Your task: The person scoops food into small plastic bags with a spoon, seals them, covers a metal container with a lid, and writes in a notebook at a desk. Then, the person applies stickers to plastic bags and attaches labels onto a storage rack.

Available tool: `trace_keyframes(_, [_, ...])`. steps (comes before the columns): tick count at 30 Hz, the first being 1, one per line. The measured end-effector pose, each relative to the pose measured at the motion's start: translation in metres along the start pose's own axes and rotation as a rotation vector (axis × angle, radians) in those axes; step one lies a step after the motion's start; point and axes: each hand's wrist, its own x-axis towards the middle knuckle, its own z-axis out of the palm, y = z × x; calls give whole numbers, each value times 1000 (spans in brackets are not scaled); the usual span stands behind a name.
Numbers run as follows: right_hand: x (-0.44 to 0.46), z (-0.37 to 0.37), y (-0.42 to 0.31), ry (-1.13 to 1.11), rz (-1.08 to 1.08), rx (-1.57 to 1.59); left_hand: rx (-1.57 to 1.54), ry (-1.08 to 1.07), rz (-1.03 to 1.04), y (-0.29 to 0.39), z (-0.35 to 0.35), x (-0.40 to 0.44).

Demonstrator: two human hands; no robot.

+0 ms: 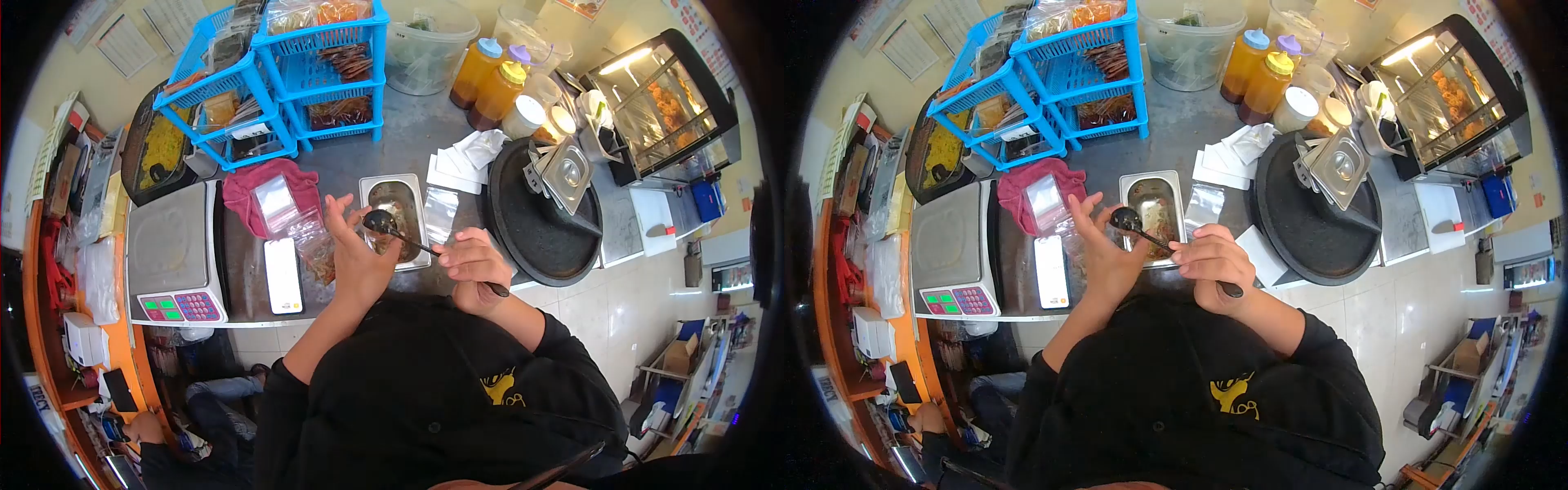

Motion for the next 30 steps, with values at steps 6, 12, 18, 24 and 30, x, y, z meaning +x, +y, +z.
trace_keyframes(6, [0, -2, -3, -8, -29, 19, -17, -16, -41, 1, -2, 0])
trace_keyframes(12, [-3, 6, 7, 258, 192, 77, 12, -2, -44, -3, -4, 0])
trace_keyframes(18, [-6, 1, 35, 347, 657, 186, 10, 56, -59, -3, -19, 1])
trace_keyframes(24, [-34, 17, 64, -360, 419, -181, 35, 77, -80, -23, -43, -14])
trace_keyframes(30, [-36, 15, 51, -610, 259, -156, 47, -29, -180, -44, -35, -43])
